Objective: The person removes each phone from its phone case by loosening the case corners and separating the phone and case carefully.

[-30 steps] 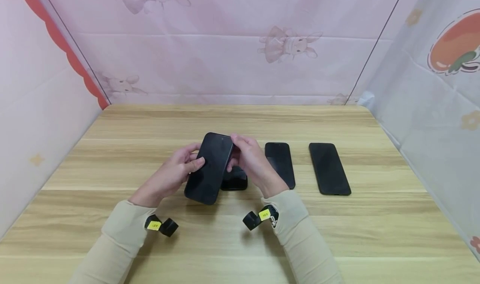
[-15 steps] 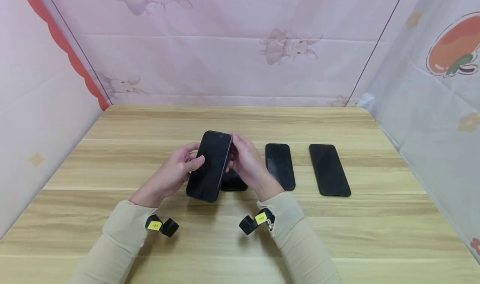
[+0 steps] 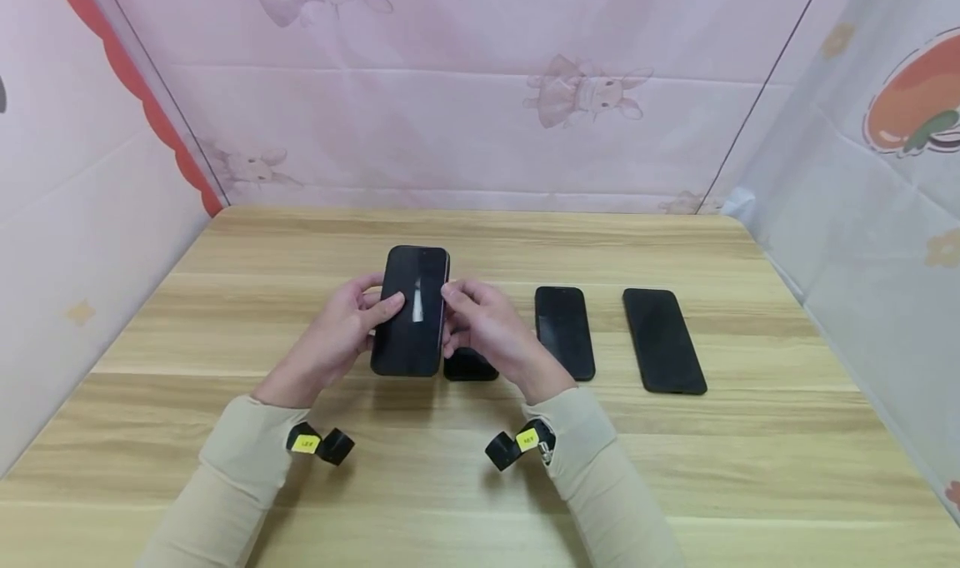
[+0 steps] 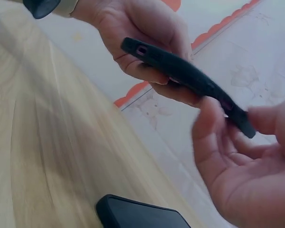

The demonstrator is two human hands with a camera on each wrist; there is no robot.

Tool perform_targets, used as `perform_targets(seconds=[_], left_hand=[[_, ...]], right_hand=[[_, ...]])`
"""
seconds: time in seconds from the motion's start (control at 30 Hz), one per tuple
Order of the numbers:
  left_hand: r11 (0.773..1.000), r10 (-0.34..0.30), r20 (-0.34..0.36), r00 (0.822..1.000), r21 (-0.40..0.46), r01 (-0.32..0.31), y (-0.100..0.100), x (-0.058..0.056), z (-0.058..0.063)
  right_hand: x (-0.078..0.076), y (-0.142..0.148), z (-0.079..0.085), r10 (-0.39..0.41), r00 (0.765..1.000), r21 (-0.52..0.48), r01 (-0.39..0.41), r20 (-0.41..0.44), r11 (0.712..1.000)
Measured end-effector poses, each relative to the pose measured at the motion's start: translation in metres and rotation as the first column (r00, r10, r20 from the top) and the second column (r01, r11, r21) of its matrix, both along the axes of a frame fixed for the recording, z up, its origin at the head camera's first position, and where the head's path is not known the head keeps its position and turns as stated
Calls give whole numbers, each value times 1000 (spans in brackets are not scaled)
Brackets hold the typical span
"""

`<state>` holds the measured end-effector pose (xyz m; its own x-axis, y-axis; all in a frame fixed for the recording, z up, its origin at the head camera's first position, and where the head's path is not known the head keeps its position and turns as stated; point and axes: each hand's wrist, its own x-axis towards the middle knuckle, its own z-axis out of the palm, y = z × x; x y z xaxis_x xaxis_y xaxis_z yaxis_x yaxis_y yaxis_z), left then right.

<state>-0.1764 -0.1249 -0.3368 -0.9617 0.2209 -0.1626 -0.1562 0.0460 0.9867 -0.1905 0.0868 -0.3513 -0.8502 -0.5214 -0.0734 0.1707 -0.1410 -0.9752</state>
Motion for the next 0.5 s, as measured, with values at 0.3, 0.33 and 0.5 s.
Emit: perform_targets(seconds=[0.3, 0.33, 0.5], left_hand=[[990, 142, -50, 989, -19, -143, -5, -2, 2], [988, 150, -60, 987, -13, -151, -5, -2, 2], [988, 147, -89, 985, -38, -151, -8, -3, 1]], right_hand=[[8, -2, 4, 214, 977, 135, -210, -13, 968], [8, -3, 4, 224, 974, 136, -220, -20, 966], [11, -3, 5, 218, 975, 116, -210, -54, 971]])
